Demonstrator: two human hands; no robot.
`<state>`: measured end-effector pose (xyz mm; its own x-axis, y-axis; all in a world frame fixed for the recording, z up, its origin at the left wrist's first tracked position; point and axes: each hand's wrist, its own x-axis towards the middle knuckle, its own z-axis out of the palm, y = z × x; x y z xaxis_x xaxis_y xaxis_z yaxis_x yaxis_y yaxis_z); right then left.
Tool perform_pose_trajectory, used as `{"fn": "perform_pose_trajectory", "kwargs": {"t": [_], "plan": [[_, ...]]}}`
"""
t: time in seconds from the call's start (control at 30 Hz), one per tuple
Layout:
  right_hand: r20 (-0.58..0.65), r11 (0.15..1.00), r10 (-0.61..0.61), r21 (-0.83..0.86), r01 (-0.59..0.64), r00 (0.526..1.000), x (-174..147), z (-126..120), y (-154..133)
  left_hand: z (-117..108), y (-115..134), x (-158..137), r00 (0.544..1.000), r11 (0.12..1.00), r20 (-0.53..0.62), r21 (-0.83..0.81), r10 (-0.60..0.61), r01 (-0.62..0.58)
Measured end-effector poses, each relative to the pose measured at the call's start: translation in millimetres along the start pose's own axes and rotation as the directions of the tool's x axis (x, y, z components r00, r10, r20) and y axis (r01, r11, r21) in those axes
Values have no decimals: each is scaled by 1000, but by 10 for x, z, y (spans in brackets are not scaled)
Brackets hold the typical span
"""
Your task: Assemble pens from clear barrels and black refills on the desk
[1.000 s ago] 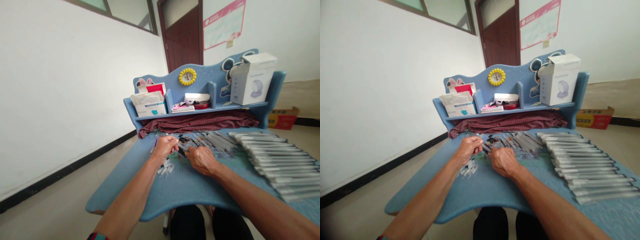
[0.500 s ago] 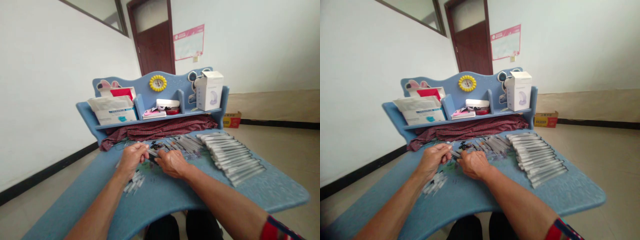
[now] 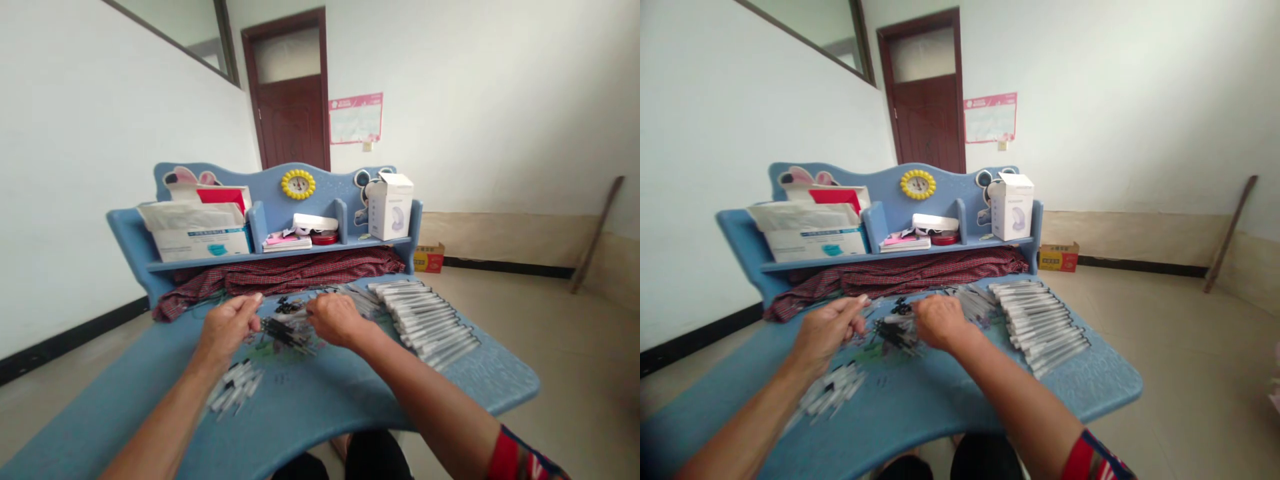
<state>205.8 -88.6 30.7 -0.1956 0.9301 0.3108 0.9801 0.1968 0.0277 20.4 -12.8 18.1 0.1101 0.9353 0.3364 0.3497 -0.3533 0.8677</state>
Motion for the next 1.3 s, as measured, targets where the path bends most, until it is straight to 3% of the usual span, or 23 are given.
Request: {"fn": "perform_pose_trajectory", "kwargs": {"t": [0.17, 0.33, 0.5, 0.7, 1.0, 1.1, 1.2, 1.3], "plan": [[101, 995, 47, -91, -38, 994, -27, -290, 332, -80, -4, 25, 996, 985, -34, 155, 82, -75], [201, 964, 184, -227, -137, 962, -263, -451, 990, -104, -18, 17, 990, 968, -27, 215, 136, -127], [240, 922, 304, -317, -222, 922, -601, -396, 1601, -100, -24, -2, 992, 970, 2, 205, 130, -128], [272, 915, 339, -318, -248, 901, -757, -218, 1850, -100, -13, -22, 994, 977, -6, 184, 112, -109], [257, 907, 343, -339, -248, 904, -753, -139, 1826, -113, -37, -17, 993, 971, 0, 209, 116, -113], [195, 920, 295, -324, -222, 935, -691, -180, 1550, -122, -33, -22, 994, 972, -4, 207, 114, -110], [165, 965, 149, -241, -107, 975, -543, -176, 1105, -134, -36, -25, 994, 973, 0, 207, 107, -105], [215, 985, 85, -163, -50, 973, -304, -73, 654, -156, -62, -13, 996, 971, 14, 220, 90, -91]]}}
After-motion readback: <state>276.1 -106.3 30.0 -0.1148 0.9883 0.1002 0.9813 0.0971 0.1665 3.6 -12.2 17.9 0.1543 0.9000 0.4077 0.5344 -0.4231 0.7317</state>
